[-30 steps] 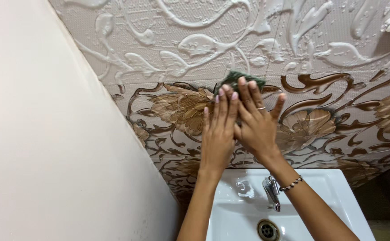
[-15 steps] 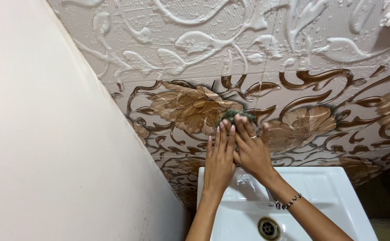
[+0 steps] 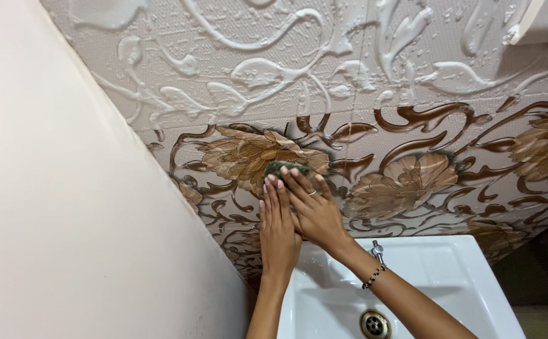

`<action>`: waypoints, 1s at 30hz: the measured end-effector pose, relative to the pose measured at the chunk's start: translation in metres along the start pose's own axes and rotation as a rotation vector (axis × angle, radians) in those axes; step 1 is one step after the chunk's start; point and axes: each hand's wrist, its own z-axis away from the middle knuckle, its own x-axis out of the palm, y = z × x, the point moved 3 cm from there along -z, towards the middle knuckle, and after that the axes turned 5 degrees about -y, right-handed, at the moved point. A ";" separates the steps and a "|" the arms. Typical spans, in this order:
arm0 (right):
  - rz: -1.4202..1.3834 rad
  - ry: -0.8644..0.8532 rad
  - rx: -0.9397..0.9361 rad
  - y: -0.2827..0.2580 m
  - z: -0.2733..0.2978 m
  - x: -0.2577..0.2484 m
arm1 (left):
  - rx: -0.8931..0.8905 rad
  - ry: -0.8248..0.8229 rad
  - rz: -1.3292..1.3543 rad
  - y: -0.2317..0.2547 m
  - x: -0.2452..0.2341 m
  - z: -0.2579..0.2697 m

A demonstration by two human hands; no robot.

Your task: The person scrubs a textured wall above a sink using a green sponge. They repeatedly wipe the wall surface, including around a light switch panel, and occasionally rinse the sponge under the faucet.

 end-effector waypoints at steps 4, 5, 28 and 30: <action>-0.043 -0.022 -0.011 0.003 0.017 0.000 | 0.019 -0.019 0.106 0.005 0.007 0.004; -0.074 0.000 0.005 0.004 0.018 0.000 | 0.024 -0.033 0.116 0.007 0.009 0.004; -0.009 0.078 -0.069 -0.049 -0.023 0.016 | -0.190 -0.040 -0.238 -0.034 -0.016 0.003; -0.083 0.039 -0.092 -0.060 -0.026 0.021 | -0.200 0.035 -0.042 -0.045 -0.021 0.008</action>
